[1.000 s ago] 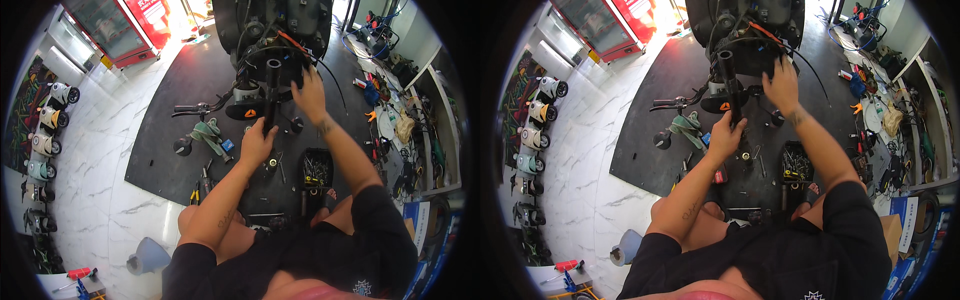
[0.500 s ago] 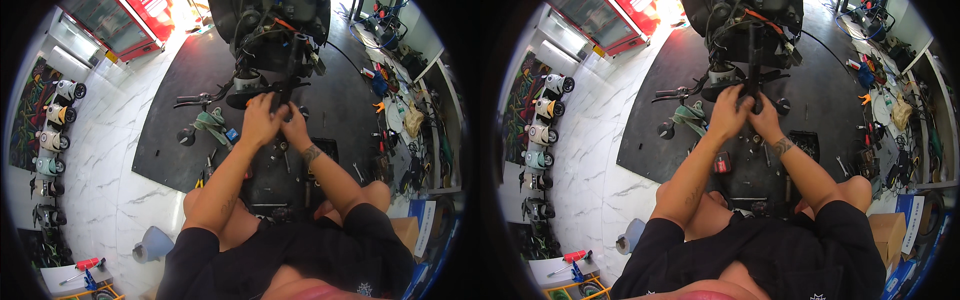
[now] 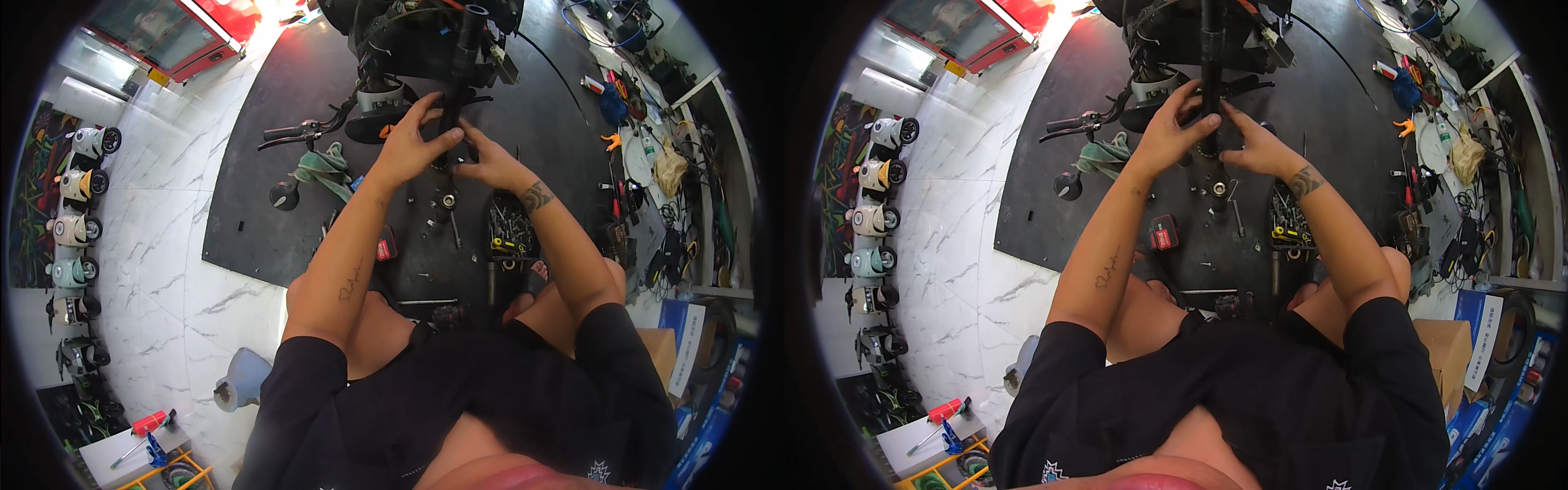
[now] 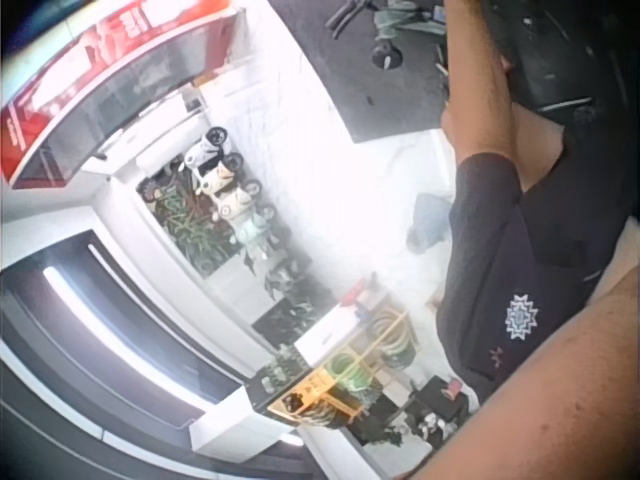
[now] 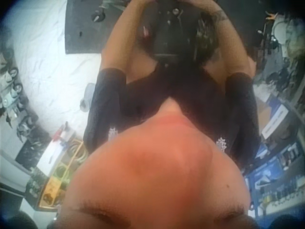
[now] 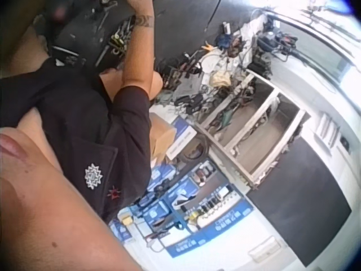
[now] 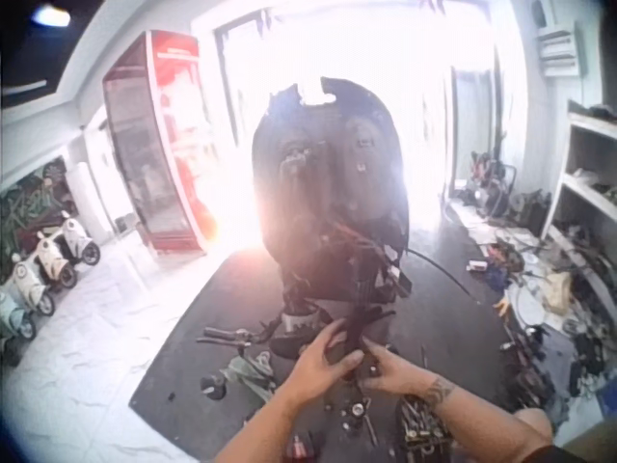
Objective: The person uses a cordless impact driver to remove and install bolts on a scooter's front assembly. They handle the steering stem, wiring harness, and front fairing, aligning and securing components with both hands and the power tool.
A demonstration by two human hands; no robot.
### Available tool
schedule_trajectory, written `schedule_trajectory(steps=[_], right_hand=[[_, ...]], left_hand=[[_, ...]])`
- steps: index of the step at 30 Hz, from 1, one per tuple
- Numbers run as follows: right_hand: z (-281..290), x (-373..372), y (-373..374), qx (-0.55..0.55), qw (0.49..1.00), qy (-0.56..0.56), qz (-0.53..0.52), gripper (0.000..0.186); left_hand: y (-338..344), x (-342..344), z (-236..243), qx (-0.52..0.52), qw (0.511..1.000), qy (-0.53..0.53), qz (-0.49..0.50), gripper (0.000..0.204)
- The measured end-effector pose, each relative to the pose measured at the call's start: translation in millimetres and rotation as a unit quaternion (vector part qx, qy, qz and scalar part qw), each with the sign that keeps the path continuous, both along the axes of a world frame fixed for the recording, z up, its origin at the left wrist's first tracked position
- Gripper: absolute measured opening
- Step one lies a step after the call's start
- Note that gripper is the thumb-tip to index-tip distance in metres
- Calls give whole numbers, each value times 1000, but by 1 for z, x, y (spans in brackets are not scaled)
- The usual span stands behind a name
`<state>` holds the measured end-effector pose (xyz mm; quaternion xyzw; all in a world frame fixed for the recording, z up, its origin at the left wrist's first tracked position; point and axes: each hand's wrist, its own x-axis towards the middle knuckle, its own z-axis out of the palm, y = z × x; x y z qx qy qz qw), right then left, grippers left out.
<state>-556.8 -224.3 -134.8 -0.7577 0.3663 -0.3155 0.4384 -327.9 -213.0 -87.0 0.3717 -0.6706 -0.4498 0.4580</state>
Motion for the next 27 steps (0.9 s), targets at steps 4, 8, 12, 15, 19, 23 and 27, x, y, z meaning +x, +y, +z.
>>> schedule_trajectory(steps=[4, 8, 12, 15, 19, 23, 27], right_hand=[[-22, -9, 12, 203, 975, -78, -34, 95], [-30, -16, 30, 245, 965, -88, -14, 87], [-29, -17, 51, 276, 944, -181, -8, 78], [-44, -18, 60, 274, 940, -204, 20, 79], [-100, -9, 70, 250, 966, -34, -54, 79], [-159, 24, 108, 108, 983, 29, -149, 91], [-175, 78, 117, 44, 961, 51, -269, 72]], left_hand=[[0, 1, -1, 82, 996, 27, 19, 75], [-1, 4, -2, 106, 994, 26, 20, 77], [-1, 4, -2, 84, 996, 32, 5, 73], [3, 6, 2, 91, 995, 29, -2, 69], [11, 9, 8, 88, 996, 18, -3, 64], [18, 10, 6, 77, 997, -3, 4, 52], [21, 11, -1, 91, 996, -3, 21, 78]])
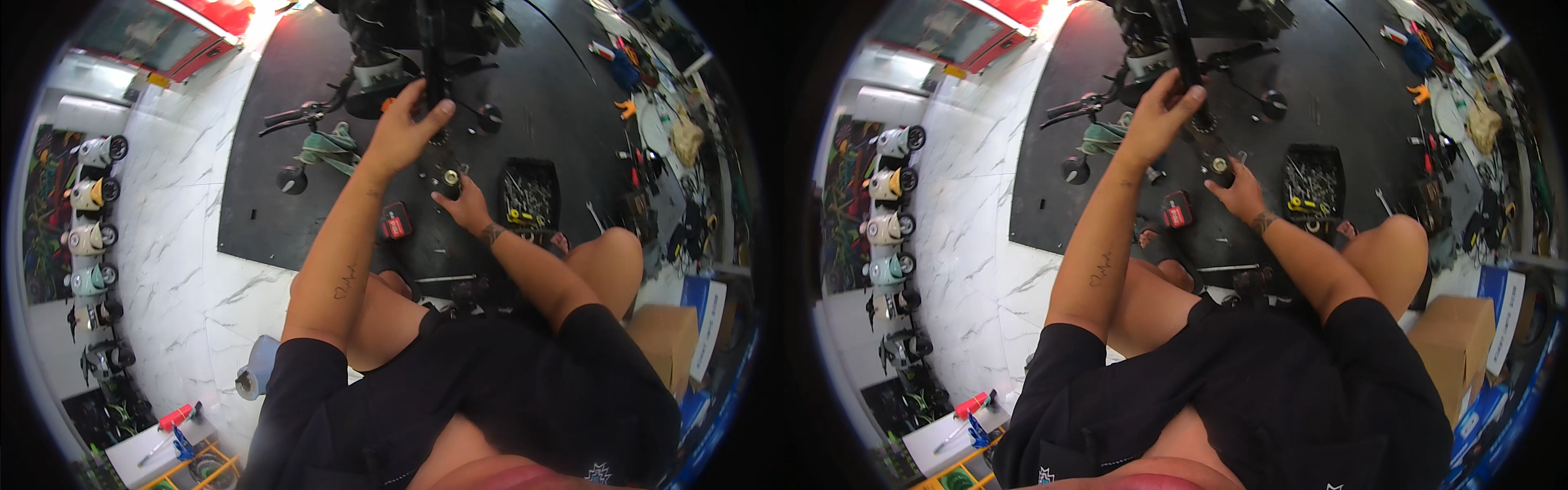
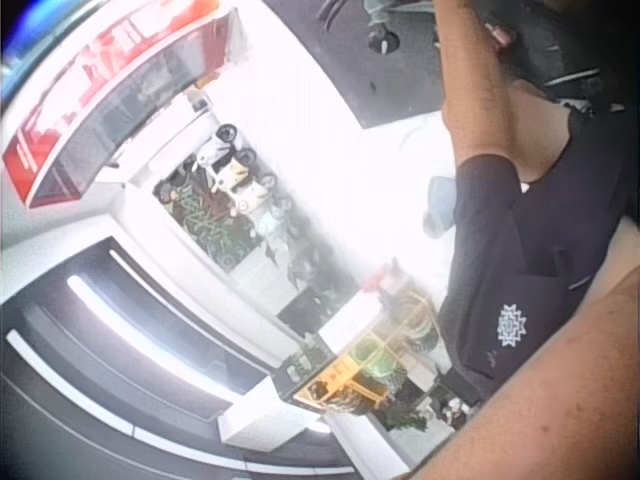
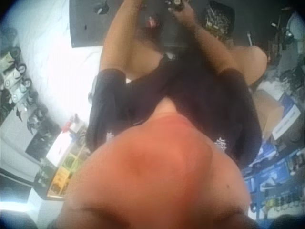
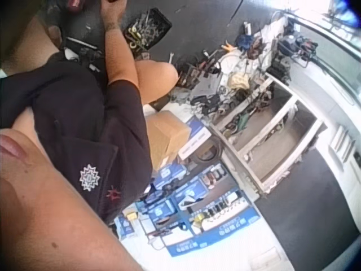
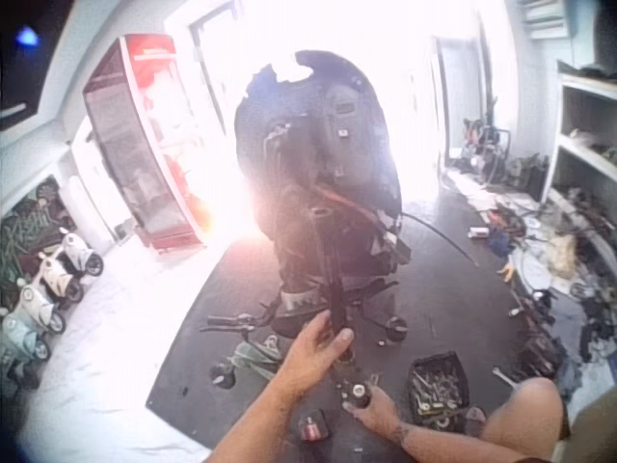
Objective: The person uses a cordless impact driver to remove and install bolts on a scooter's front assembly. They handle the steering stem, wiring harness, and front fairing, aligning and securing components with both hands and the power tool.
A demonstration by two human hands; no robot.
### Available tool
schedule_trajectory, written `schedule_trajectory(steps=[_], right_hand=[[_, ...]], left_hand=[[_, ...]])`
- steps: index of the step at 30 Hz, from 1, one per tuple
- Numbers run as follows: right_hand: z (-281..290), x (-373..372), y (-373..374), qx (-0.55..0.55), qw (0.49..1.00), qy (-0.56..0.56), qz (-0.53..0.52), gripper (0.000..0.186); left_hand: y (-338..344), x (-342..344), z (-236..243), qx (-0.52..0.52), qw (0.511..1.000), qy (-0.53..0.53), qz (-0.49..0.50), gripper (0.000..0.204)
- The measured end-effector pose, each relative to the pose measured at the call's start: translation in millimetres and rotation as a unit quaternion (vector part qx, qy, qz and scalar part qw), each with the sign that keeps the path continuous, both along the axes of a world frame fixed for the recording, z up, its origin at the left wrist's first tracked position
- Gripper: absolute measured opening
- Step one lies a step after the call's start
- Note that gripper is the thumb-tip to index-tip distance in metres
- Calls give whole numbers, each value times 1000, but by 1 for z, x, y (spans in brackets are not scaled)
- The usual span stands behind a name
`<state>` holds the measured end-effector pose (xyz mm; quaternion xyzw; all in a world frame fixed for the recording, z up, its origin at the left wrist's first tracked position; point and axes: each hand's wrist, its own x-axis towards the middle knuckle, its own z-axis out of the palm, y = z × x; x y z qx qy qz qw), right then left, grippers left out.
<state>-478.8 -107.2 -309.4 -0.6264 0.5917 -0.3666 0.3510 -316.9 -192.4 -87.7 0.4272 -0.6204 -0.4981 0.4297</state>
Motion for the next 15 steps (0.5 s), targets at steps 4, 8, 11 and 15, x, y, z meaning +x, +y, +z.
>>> schedule_trajectory(steps=[4, 8, 11, 15], right_hand=[[2, 27, -15, -77, 978, -194, -14, 36], [-4, 23, -30, 25, 993, -115, 18, 30], [3, 15, -42, -47, 991, -123, 29, 31], [34, -5, -58, -19, 996, -91, 0, 33]], left_hand=[[4, 1, 3, -12, 999, -18, 28, 79], [-1, 23, 18, -50, 991, 18, 120, 64], [-20, 63, 29, -24, 968, 21, 248, 61], [-34, 114, 17, 43, 946, 41, 319, 58]])
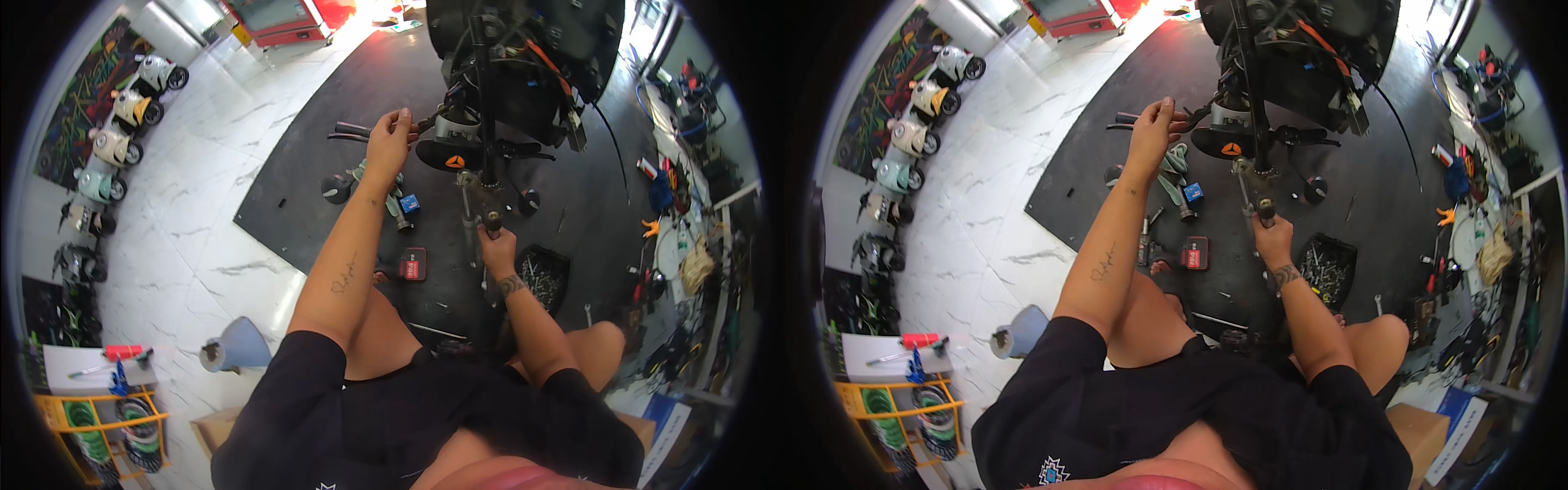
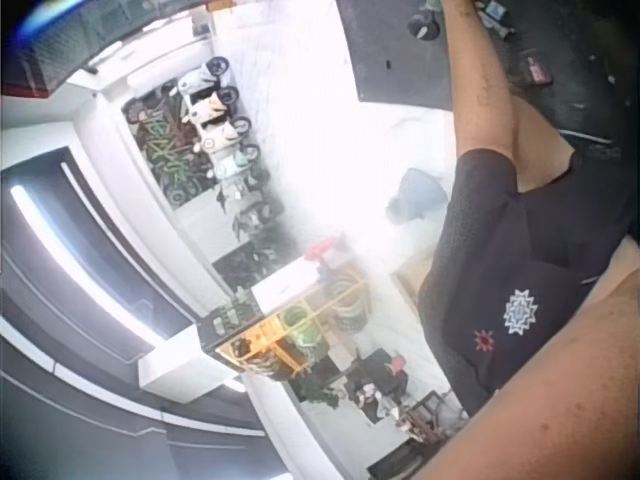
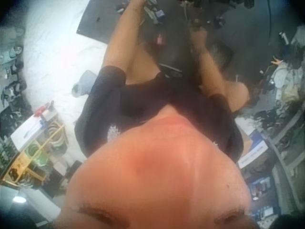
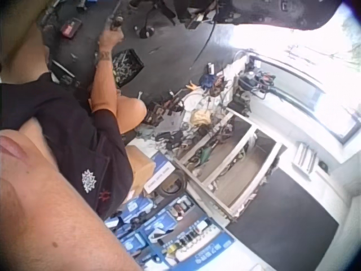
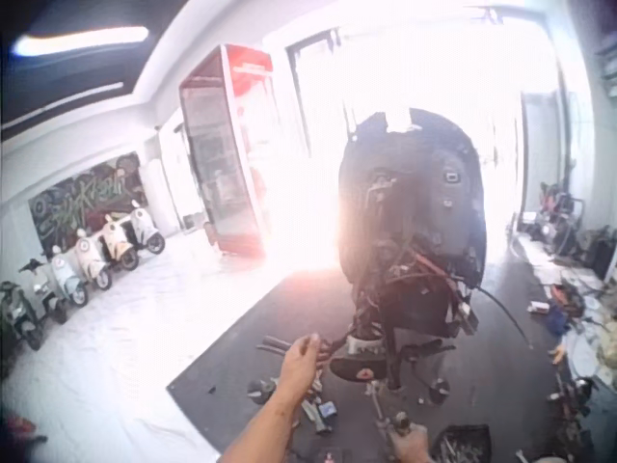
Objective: The person uses a cordless impact driver to remove and install bolts on a scooter's front assembly. They handle the steering stem, wiring harness, and front fairing, aligning and securing components with both hands and the power tool.
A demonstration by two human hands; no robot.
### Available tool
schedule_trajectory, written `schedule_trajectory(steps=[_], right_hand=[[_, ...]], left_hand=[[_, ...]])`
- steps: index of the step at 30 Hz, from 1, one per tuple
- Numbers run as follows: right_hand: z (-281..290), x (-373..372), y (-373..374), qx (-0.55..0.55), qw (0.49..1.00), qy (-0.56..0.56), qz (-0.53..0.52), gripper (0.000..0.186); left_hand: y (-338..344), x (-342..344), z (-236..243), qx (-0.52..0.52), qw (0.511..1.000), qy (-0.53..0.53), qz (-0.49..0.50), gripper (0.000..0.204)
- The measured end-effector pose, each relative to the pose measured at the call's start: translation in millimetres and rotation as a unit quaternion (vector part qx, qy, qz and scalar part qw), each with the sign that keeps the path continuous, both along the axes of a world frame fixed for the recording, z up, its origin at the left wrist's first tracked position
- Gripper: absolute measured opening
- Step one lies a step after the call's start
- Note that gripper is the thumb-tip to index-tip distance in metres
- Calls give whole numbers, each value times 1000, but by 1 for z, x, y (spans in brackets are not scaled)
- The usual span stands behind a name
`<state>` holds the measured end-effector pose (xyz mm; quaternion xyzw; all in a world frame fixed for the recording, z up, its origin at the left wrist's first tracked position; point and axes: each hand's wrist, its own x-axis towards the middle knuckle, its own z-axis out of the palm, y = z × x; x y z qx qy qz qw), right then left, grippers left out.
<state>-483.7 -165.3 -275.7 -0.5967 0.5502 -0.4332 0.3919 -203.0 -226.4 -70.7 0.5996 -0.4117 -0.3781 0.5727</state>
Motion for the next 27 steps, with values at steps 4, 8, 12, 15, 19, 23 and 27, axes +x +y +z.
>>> schedule_trajectory(steps=[4, 8, 12, 15, 19, 23, 27], right_hand=[[30, -25, 0, -2, 1000, 19, 9, 40], [73, -50, 14, 118, 992, -29, -26, 42], [148, -98, 9, 88, 996, 5, 22, 42], [190, -133, 9, 72, 996, 42, 29, 40], [196, -164, 17, 26, 981, 190, -10, 31], [183, -187, 23, -27, 982, 187, -13, 34], [179, -203, 24, -9, 983, 181, -20, 35]], left_hand=[[-19, 12, -30, 9, 987, -158, 31, 55], [-40, 5, -69, 87, 950, -301, 0, 61], [-72, 19, -112, 127, 977, -147, 90, 73], [-68, 24, -158, 237, 939, 223, 112, 85], [-53, -17, -227, 150, 831, 530, 75, 95], [-65, -46, -263, 123, 770, 615, 117, 85], [-85, -53, -257, 38, 756, 653, -27, 72]])
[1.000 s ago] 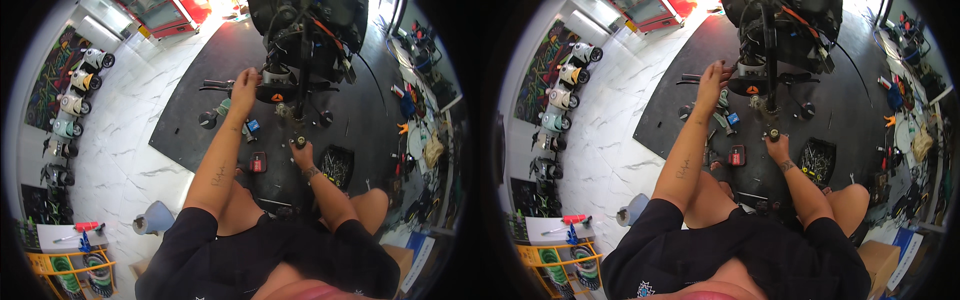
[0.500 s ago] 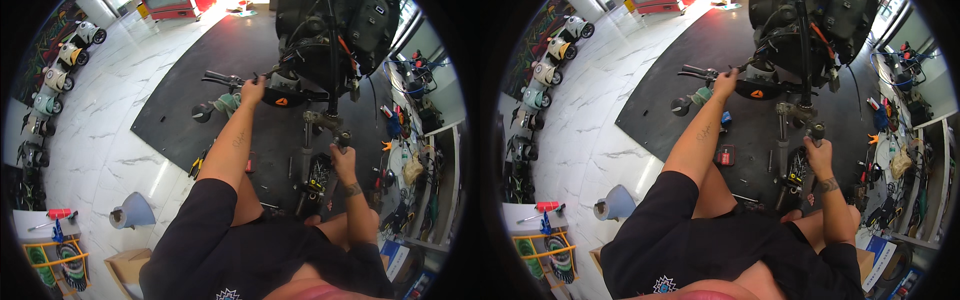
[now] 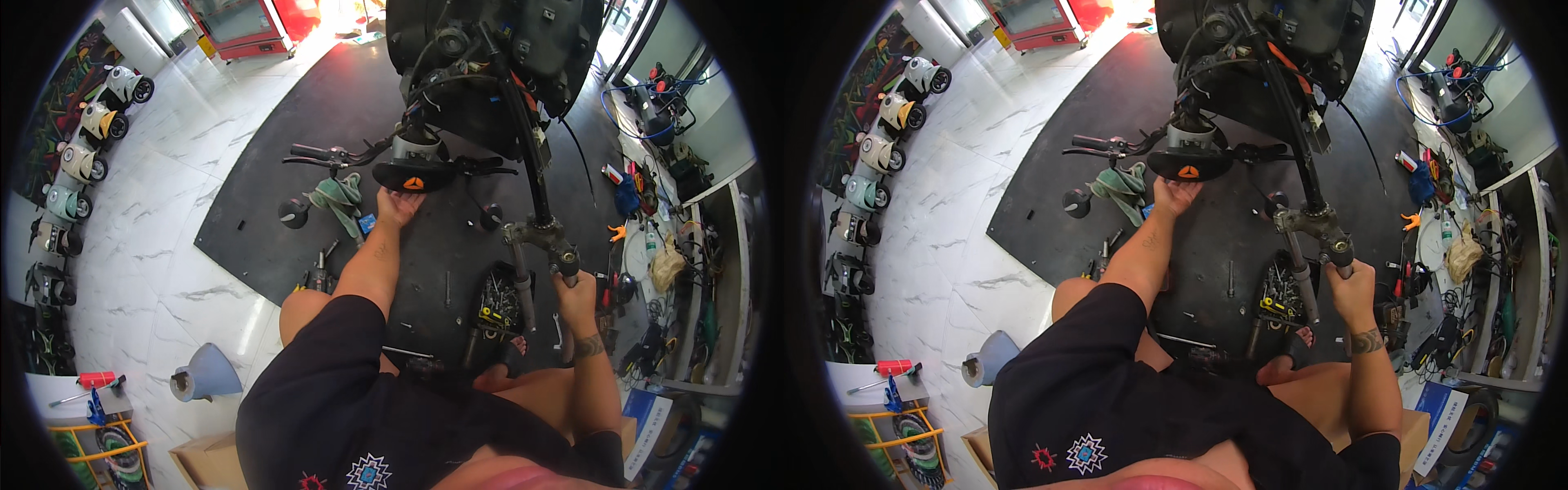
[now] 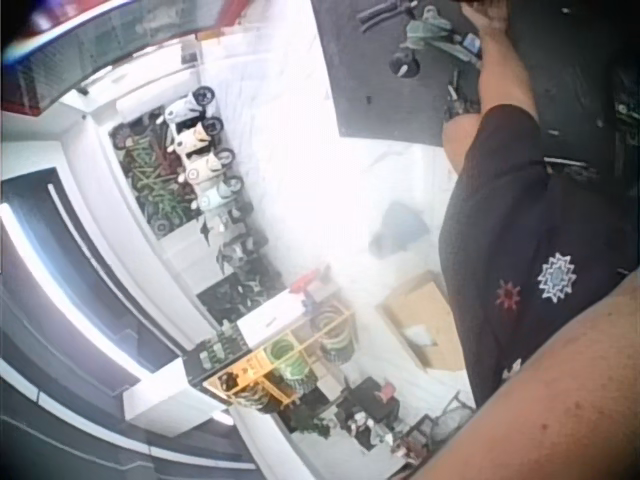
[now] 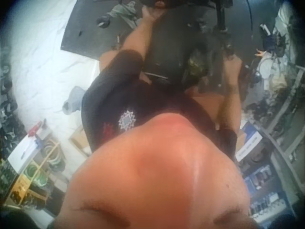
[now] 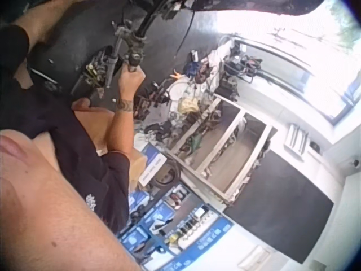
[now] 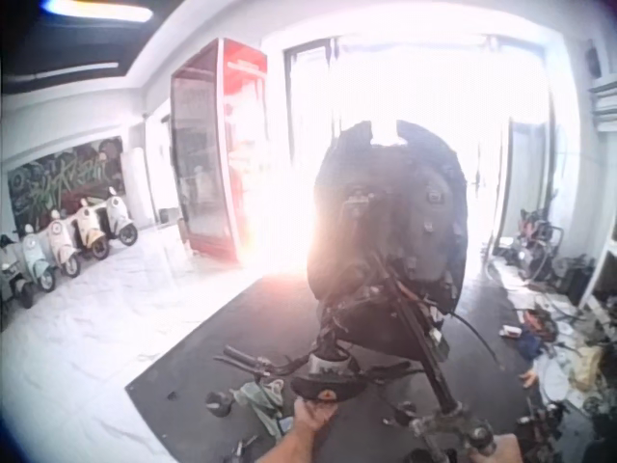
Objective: The person uses a cordless impact driver to remove and install bolts on a scooter's front assembly. They handle the steering stem, wiring harness, and front fairing, aligning and securing components with both hands and the power tool.
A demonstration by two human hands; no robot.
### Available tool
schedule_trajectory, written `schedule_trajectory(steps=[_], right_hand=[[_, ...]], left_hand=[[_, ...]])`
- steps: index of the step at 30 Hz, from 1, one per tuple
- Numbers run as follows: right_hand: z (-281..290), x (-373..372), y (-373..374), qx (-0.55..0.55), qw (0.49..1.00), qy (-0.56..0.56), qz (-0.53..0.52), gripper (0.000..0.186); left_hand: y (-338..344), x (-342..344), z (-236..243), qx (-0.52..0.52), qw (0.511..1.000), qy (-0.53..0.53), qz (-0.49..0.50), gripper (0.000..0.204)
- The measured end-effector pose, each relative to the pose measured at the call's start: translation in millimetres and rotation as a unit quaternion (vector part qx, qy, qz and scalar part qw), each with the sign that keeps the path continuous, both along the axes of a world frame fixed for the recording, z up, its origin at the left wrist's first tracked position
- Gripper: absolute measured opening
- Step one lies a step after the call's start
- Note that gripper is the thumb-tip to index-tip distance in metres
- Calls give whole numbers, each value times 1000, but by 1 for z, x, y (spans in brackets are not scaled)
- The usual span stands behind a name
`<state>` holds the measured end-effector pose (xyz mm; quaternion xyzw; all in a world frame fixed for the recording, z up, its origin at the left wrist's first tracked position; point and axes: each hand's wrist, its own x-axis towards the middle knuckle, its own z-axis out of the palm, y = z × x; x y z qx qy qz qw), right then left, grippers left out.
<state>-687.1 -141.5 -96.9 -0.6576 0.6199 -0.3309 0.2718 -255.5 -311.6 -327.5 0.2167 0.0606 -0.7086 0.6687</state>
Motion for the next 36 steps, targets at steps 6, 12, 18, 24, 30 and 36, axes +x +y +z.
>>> schedule_trajectory(steps=[6, 12, 18, 24, 30, 36], right_hand=[[2, 2, 6, 33, 999, -22, 7, 34], [-2, 2, 12, 53, 998, 28, 16, 34], [-24, -10, 15, 67, 994, 74, 32, 33], [-52, -34, 20, 71, 989, 126, 18, 33], [-61, -42, 29, 81, 985, 154, -10, 32], [-60, -39, 31, 116, 984, 138, -11, 31]], left_hand=[[-3, -13, 31, -87, 996, 12, -19, 60], [1, -24, 35, -46, 998, 21, 40, 62], [8, -39, 53, 17, 988, 23, 151, 84], [14, -33, 76, 62, 984, -20, 168, 93], [23, -18, 93, 122, 951, -118, 260, 98], [32, -1, 142, 347, 862, -242, 279, 103]])
